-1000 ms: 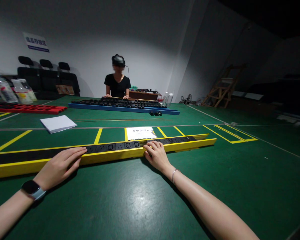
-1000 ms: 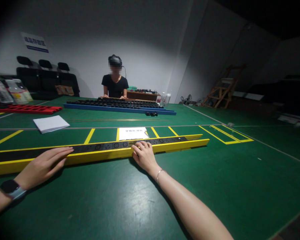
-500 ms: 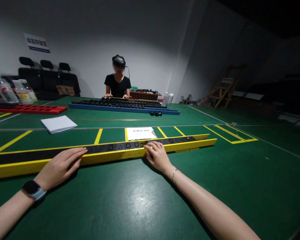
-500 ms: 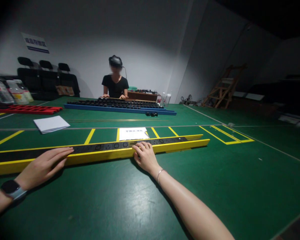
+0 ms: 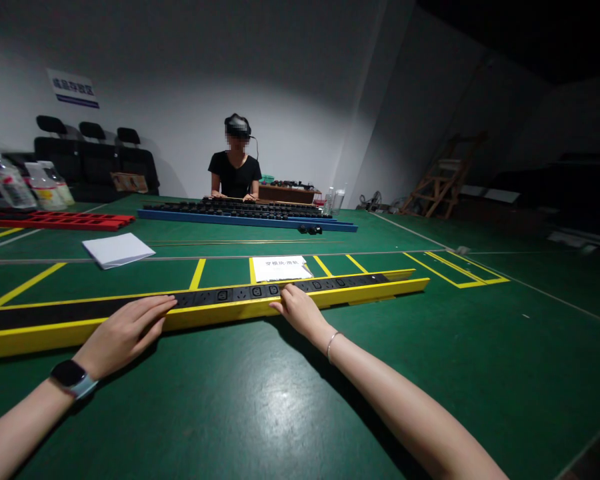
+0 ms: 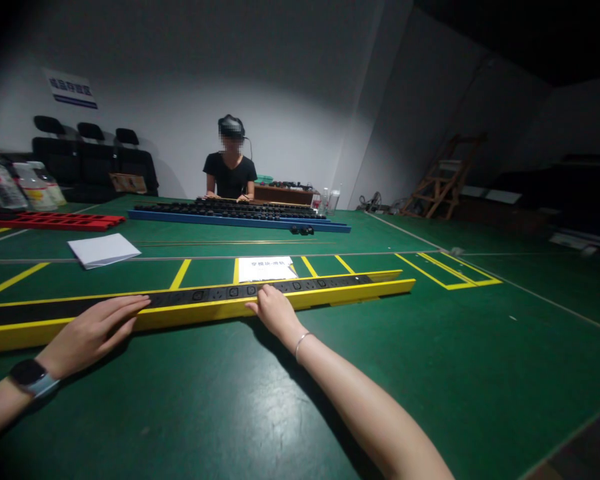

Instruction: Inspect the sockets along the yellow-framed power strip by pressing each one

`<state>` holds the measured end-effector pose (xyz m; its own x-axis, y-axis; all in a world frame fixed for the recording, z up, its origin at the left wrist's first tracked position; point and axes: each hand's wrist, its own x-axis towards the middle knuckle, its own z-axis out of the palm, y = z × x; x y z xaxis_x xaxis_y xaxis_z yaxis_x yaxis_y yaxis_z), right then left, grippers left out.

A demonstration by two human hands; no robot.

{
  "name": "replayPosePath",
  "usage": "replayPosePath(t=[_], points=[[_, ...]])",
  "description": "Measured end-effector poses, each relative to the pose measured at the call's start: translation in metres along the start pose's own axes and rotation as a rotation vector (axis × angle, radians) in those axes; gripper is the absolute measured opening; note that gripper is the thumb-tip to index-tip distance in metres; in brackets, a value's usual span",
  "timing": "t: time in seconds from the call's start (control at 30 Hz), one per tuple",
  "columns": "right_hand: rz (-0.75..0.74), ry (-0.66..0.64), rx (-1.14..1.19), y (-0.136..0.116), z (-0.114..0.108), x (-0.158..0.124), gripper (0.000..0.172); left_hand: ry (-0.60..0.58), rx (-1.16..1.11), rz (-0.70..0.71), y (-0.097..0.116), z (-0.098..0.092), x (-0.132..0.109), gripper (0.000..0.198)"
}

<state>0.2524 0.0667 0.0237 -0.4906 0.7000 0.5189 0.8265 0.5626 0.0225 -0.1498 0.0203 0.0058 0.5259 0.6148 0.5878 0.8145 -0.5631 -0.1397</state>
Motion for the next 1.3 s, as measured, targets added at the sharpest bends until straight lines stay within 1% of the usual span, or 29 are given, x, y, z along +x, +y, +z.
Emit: replayPosePath(t=[0.2,0.37,0.47,0.57,0.8,0.93,1.0,1.07,1.13,1.2,1.3], points=[[-0.003,-0.021,0.012,0.003,-0.002,0.002,0.027,-0.024,0.008,-0.005,0.002,-0.003,0.0,0.046],[-0.017,-0.024,0.046,0.006,-0.004,0.002,0.03,0.01,0.013,0.048,0.003,-0.004,-0.001,0.046],[-0.018,-0.007,0.058,0.014,-0.006,-0.001,0.029,0.01,0.017,0.056,0.002,-0.003,-0.002,0.049],[-0.004,-0.006,0.057,0.03,-0.008,-0.009,0.027,0.012,0.021,0.069,0.0,-0.002,-0.003,0.051],[0.022,-0.025,0.088,0.081,-0.019,-0.032,0.026,-0.014,0.039,0.069,0.0,-0.002,-0.001,0.051],[0.033,-0.036,0.082,0.096,-0.02,-0.038,0.026,-0.01,0.046,0.076,-0.001,0.001,-0.003,0.053],[0.039,0.006,0.102,0.096,-0.018,-0.041,0.023,-0.006,0.041,0.071,-0.003,0.003,-0.004,0.054],[0.053,0.108,0.13,0.09,-0.016,-0.047,0.02,0.004,0.039,0.06,-0.004,0.005,-0.004,0.057],[0.054,0.19,0.138,0.08,-0.015,-0.054,0.033,0.005,0.035,0.052,-0.005,0.008,-0.004,0.06],[0.046,0.214,0.126,0.07,-0.015,-0.061,0.043,-0.005,0.027,0.054,-0.007,0.01,-0.003,0.061],[-0.018,0.173,0.121,0.058,-0.017,-0.064,0.051,-0.011,0.015,0.053,-0.008,0.012,-0.003,0.059]])
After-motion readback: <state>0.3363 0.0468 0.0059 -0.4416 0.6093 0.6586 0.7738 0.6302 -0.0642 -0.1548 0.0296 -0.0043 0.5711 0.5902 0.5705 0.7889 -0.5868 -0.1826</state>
